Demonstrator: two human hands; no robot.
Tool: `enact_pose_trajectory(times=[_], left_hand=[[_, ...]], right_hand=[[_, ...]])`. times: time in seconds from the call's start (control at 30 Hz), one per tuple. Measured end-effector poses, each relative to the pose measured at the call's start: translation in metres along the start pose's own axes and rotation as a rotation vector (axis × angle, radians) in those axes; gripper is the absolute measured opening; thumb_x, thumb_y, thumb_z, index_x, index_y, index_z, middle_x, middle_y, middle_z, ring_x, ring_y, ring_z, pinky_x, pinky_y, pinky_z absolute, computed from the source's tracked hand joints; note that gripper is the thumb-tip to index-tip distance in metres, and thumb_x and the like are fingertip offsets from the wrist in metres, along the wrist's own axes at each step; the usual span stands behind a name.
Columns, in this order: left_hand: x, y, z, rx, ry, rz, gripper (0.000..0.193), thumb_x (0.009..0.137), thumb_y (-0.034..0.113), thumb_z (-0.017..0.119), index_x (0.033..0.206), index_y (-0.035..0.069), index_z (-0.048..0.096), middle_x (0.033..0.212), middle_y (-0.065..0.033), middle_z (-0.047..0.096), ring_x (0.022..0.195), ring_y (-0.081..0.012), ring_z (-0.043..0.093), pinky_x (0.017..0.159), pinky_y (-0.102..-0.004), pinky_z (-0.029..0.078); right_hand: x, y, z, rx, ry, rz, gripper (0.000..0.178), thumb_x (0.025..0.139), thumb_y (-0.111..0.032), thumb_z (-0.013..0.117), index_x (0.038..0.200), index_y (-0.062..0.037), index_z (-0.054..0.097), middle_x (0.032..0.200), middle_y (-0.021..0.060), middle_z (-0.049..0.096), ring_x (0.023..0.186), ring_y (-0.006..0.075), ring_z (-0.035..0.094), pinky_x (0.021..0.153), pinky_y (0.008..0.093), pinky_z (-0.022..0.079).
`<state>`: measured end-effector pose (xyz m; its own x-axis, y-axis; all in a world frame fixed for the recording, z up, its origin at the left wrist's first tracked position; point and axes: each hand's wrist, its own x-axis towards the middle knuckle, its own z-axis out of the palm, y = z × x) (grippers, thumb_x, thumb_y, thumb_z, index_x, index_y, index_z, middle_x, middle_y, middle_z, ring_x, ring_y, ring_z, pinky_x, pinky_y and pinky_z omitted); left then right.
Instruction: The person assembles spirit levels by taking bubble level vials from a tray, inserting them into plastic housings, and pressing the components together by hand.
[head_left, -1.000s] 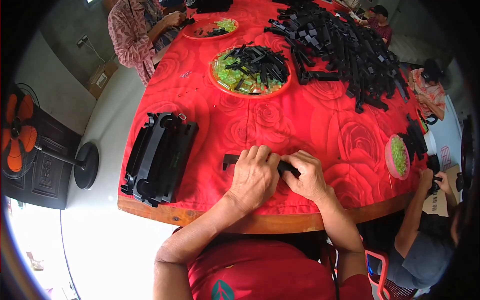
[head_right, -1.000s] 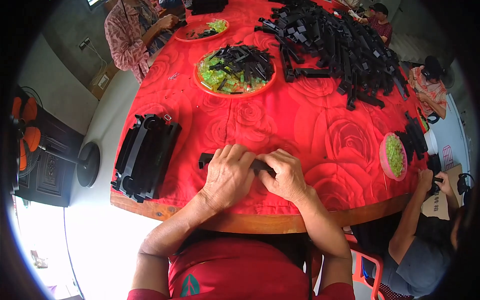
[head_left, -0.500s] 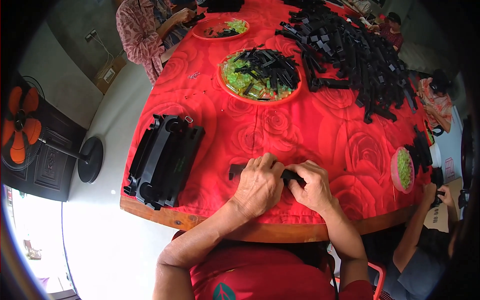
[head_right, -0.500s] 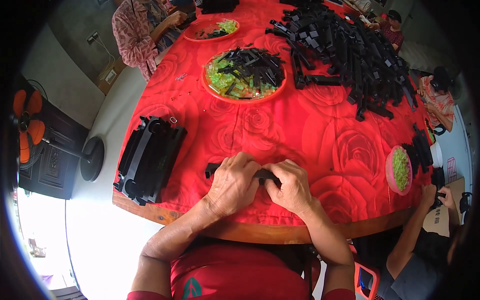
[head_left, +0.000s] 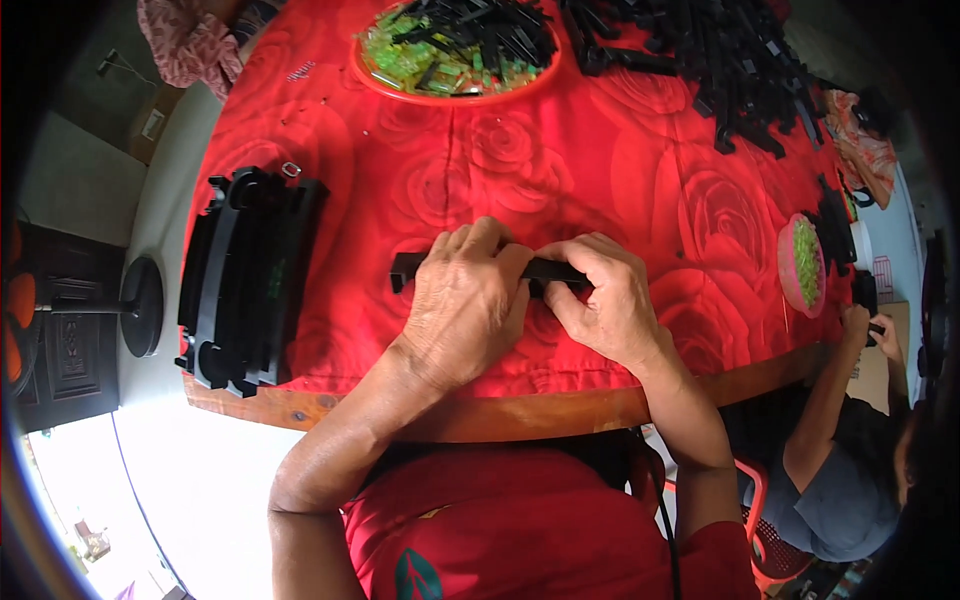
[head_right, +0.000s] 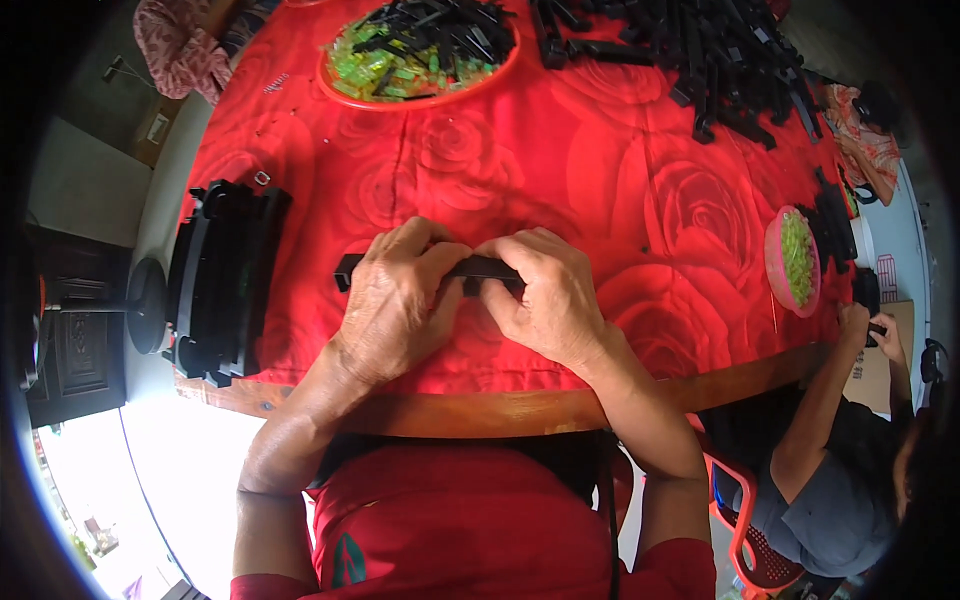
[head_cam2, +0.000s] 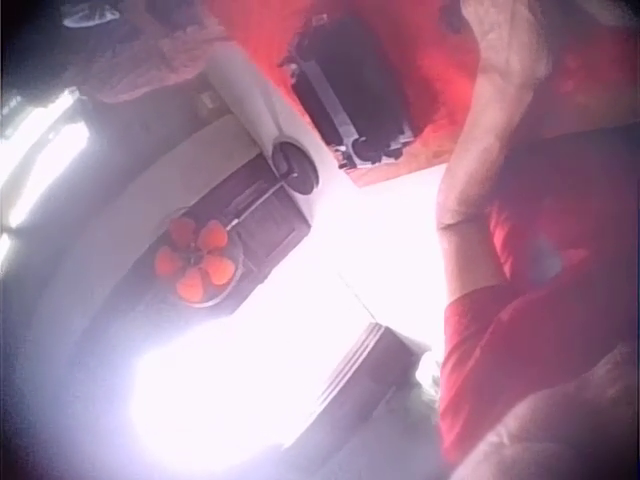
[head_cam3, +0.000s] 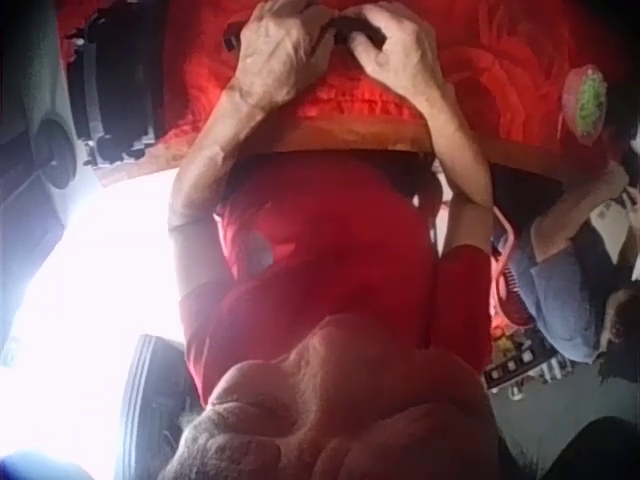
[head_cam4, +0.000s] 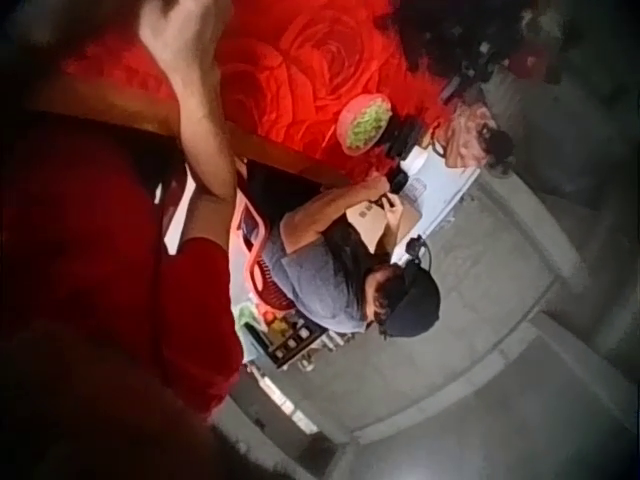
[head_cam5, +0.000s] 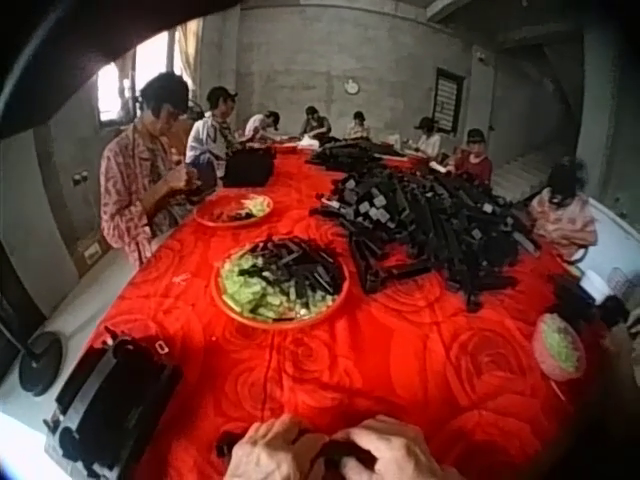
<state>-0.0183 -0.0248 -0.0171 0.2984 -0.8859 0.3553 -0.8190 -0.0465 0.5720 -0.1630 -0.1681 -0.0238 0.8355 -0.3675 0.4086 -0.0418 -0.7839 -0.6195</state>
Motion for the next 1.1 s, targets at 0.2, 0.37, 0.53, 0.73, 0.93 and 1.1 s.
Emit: enact_pose_trajectory(times=[0.2,0.37,0.53,0.73,0.93,1.1], left_hand=[[-0.003,-0.001,0.002,0.037,-0.009,-0.023,0.026,0.081,0.005,0.075,0.107,0.004,0.075,0.104,-0.0133,0.067,0.098,-0.0349,0.067,0.089,-0.0454,0.054],[0.001,-0.002,-0.005,0.061,-0.102,-0.031,0.022,0.084,0.008,0.074,0.106,0.005,0.075,0.103,-0.0141,0.068,0.097,-0.0362,0.067,0.089,-0.0463,0.054],[0.003,0.002,-0.003,0.06,-0.144,-0.024,0.02,0.084,0.007,0.073,0.105,0.004,0.075,0.098,-0.0142,0.068,0.096,-0.037,0.067,0.089,-0.0465,0.054],[0.005,-0.002,-0.004,0.07,-0.101,-0.052,0.019,0.085,0.007,0.073,0.104,0.003,0.074,0.098,-0.0149,0.068,0.096,-0.0376,0.067,0.087,-0.0482,0.053],[0.018,-0.008,-0.052,0.093,-0.267,0.098,0.03,0.094,0.016,0.072,0.118,-0.001,0.071,0.1,-0.0177,0.067,0.102,-0.0394,0.067,0.089,-0.048,0.053],[0.004,-0.022,-0.064,-0.037,-0.393,-0.095,0.036,0.094,0.015,0.073,0.125,-0.003,0.07,0.103,-0.0197,0.071,0.098,-0.0352,0.072,0.087,-0.0437,0.055]], right_hand=[[-0.003,0.003,0.002,-0.001,-0.027,0.035,0.02,0.079,-0.004,0.077,0.099,-0.0031,0.074,0.085,0.0133,0.071,0.078,0.0337,0.069,0.071,0.044,0.056],[-0.004,0.0,-0.003,0.098,-0.051,0.139,0.018,0.081,-0.007,0.077,0.099,-0.0031,0.075,0.083,0.0146,0.072,0.079,0.0329,0.071,0.072,0.0432,0.057],[-0.004,0.003,-0.003,0.072,-0.054,0.112,0.018,0.081,-0.007,0.076,0.098,-0.0031,0.075,0.083,0.0138,0.072,0.079,0.0321,0.071,0.073,0.0431,0.057],[-0.002,0.003,-0.003,0.065,-0.062,0.123,0.018,0.081,-0.007,0.075,0.098,-0.0023,0.076,0.082,0.0145,0.072,0.075,0.0318,0.071,0.07,0.042,0.057],[-0.002,0.001,-0.013,0.153,-0.093,0.242,0.02,0.082,-0.008,0.075,0.1,-0.0001,0.077,0.086,0.0166,0.077,0.077,0.0271,0.076,0.069,0.0368,0.058],[-0.001,-0.002,-0.019,0.206,-0.204,0.283,0.019,0.087,-0.003,0.072,0.104,0.0042,0.077,0.086,0.0117,0.078,0.079,0.0135,0.074,0.069,0.03,0.057]])
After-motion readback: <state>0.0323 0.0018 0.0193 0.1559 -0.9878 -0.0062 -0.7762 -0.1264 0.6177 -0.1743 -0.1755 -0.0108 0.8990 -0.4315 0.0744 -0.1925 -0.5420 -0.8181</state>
